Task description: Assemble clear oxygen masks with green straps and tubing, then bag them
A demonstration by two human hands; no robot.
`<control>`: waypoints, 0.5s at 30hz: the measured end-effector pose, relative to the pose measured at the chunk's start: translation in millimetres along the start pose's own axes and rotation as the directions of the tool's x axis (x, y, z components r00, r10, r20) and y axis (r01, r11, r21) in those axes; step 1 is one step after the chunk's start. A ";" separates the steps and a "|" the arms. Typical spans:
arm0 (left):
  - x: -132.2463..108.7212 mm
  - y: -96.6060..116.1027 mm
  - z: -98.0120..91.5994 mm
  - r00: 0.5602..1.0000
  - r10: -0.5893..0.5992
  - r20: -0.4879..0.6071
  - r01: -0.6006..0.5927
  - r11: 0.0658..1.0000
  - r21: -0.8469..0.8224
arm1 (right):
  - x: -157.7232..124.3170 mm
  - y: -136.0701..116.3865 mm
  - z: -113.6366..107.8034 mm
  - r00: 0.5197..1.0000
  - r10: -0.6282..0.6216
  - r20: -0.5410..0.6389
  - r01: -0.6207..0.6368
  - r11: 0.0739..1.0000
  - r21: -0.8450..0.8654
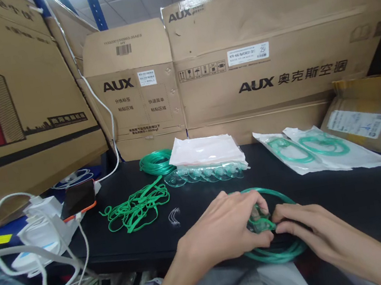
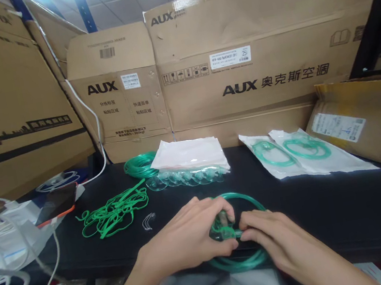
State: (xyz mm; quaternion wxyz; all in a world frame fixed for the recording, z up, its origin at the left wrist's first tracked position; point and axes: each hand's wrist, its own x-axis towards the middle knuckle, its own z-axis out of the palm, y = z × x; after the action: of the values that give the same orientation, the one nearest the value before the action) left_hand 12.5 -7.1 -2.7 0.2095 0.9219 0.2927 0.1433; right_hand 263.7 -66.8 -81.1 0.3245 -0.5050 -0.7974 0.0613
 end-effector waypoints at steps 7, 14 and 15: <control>-17.1 -16.9 -38.2 0.982 -0.104 -0.159 0.103 0.995 -0.019 | 22.8 -4.3 -20.7 0.978 0.083 0.192 -0.090 0.996 0.028; -12.2 -43.0 -29.3 0.953 -0.225 -0.202 0.242 0.968 0.063 | 12.3 -5.0 -3.9 0.999 0.031 -0.013 -0.032 0.998 -0.060; -11.3 -41.8 -27.4 0.947 -0.207 -0.247 0.242 0.963 0.121 | 9.7 -2.9 -4.0 0.999 0.015 -0.043 -0.019 0.995 -0.097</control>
State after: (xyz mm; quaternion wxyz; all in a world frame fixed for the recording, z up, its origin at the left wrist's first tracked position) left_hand -27.1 25.4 -0.1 0.1190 0.8725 0.4282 0.2029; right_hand 261.1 -60.9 -72.3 0.3160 -0.5280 -0.7881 0.0145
